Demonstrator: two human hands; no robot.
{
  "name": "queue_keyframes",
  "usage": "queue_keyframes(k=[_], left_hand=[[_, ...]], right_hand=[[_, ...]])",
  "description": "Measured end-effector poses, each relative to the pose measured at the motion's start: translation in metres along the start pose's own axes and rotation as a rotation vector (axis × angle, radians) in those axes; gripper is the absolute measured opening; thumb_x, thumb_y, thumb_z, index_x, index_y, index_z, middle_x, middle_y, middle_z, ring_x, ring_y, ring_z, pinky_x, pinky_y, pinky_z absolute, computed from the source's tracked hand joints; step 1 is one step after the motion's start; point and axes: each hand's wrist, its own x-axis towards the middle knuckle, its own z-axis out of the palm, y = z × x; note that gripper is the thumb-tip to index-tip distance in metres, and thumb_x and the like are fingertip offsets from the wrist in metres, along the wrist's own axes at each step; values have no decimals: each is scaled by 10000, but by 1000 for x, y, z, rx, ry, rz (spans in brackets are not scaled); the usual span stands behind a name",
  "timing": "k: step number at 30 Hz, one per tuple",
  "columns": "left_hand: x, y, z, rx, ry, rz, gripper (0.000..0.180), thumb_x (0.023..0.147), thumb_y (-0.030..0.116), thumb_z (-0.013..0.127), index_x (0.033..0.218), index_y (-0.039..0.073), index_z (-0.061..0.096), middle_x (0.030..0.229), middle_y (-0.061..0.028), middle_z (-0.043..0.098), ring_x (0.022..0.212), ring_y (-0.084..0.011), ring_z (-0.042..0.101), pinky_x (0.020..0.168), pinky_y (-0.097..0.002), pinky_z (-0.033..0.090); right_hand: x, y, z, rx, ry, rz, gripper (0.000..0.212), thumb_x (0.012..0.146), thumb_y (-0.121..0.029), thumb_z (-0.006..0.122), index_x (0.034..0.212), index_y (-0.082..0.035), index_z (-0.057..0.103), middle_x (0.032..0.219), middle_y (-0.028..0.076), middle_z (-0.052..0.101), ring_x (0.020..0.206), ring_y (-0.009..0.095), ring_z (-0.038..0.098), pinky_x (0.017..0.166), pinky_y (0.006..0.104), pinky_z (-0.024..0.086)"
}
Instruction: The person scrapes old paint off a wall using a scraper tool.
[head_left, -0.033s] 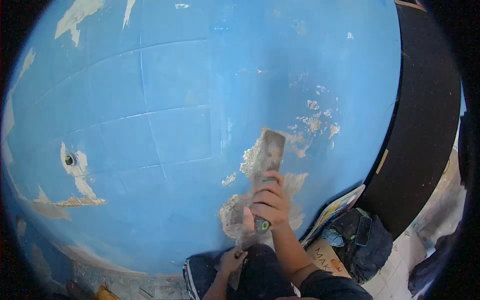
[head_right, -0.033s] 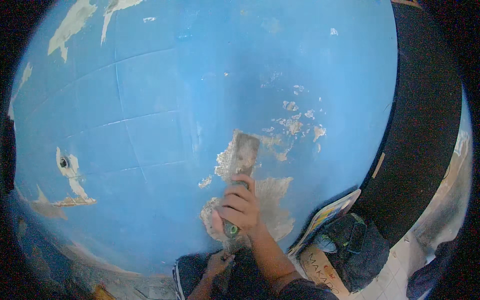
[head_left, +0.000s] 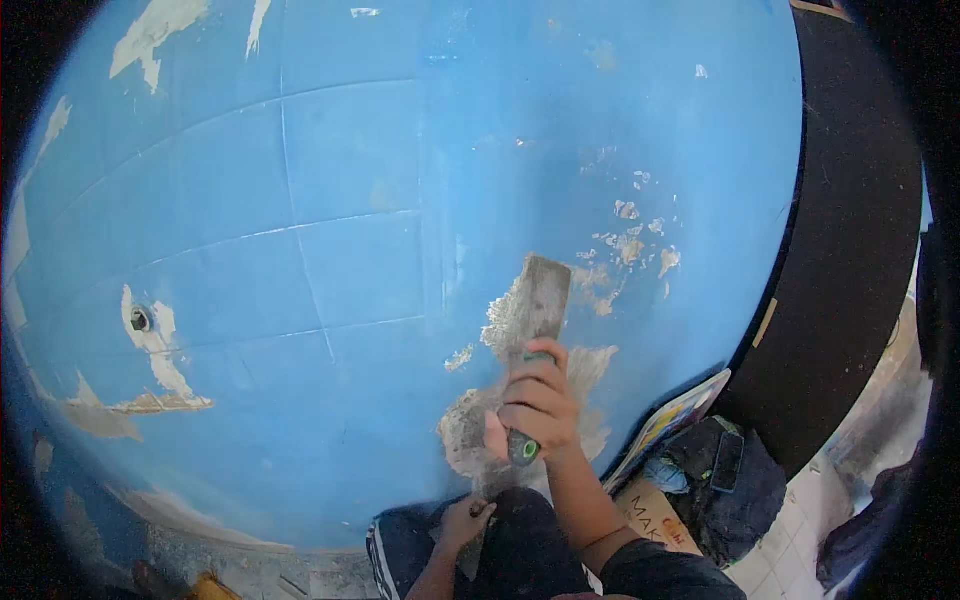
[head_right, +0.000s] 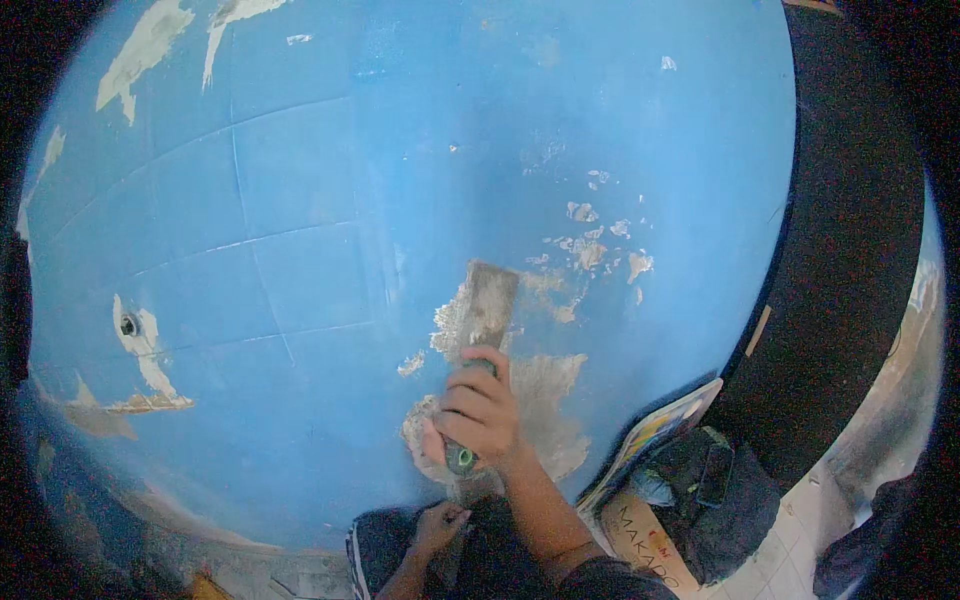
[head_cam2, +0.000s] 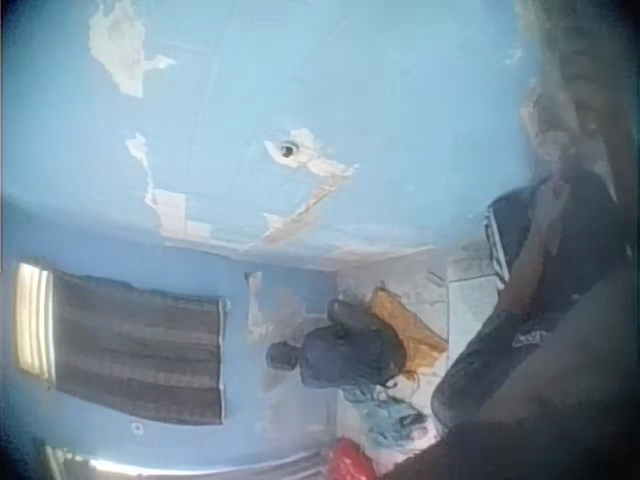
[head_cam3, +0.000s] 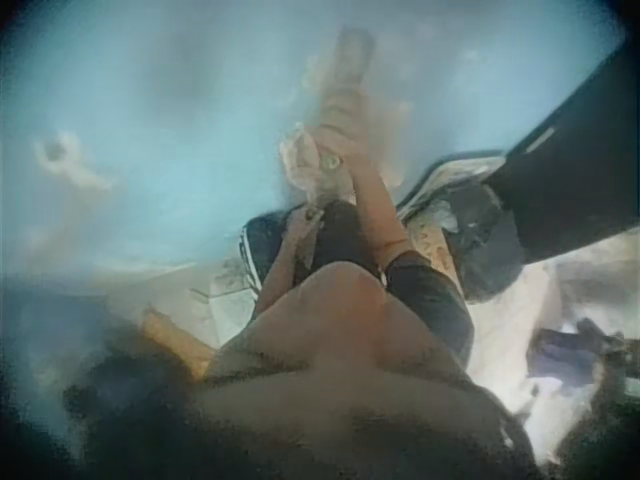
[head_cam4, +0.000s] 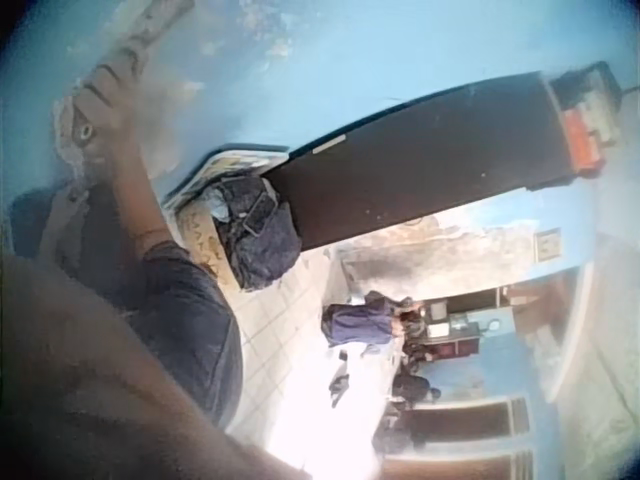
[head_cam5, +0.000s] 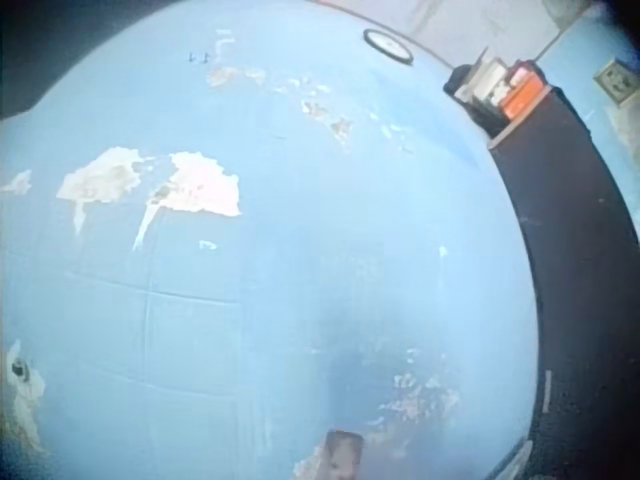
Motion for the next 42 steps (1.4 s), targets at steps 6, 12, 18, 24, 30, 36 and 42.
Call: queue_keyframes(k=[6,12,18,24,30,36,42], left_hand=[[3,-10,5,-46,74,54,434,863,499,698,945,73,708,807,-108,697,770,-293,685,714,-411,532],[-4,3,-4,-5,28,17,404,863,466,711,935,68,699,791,-105,692,743,-286,682,693,-397,532],[-4,-4,1,-4,49,33,375,858,447,725,969,89,707,811,-101,694,759,-271,686,704,-386,532],[2,-12,6,-67,52,49,388,851,445,732,973,78,704,831,-110,702,791,-282,696,730,-405,541],[-1,-4,0,6,34,19,414,851,462,724,982,70,707,851,-113,712,787,-306,697,748,-420,543],[-5,1,-8,23,48,-3,409,847,457,728,973,69,704,813,-106,709,771,-293,696,711,-409,545],[-9,25,-16,-92,-34,-134,402,847,452,730,961,66,710,826,-110,705,769,-290,688,703,-402,543]], right_hand=[[-16,-7,4,29,31,38,179,695,-96,698,603,-122,547,614,2,520,675,200,553,944,477,432],[-37,-11,8,9,-14,28,197,704,-109,701,602,-123,534,634,-6,539,692,193,568,940,482,432],[-5,12,9,-39,21,-40,147,681,-89,705,619,-112,575,647,13,552,720,217,590,919,498,446],[4,13,5,-37,72,-59,176,677,-95,705,596,-111,550,645,11,548,693,209,570,925,483,447],[-32,-6,8,-11,5,33,172,691,-91,695,603,-113,548,632,-1,552,692,193,579,930,469,445],[-8,2,9,-14,71,-63,163,691,-96,688,607,-114,549,634,-3,556,684,199,592,907,460,447],[-16,-4,13,-60,15,-19,131,675,-96,693,612,-116,580,656,-1,572,690,201,599,898,454,450]])
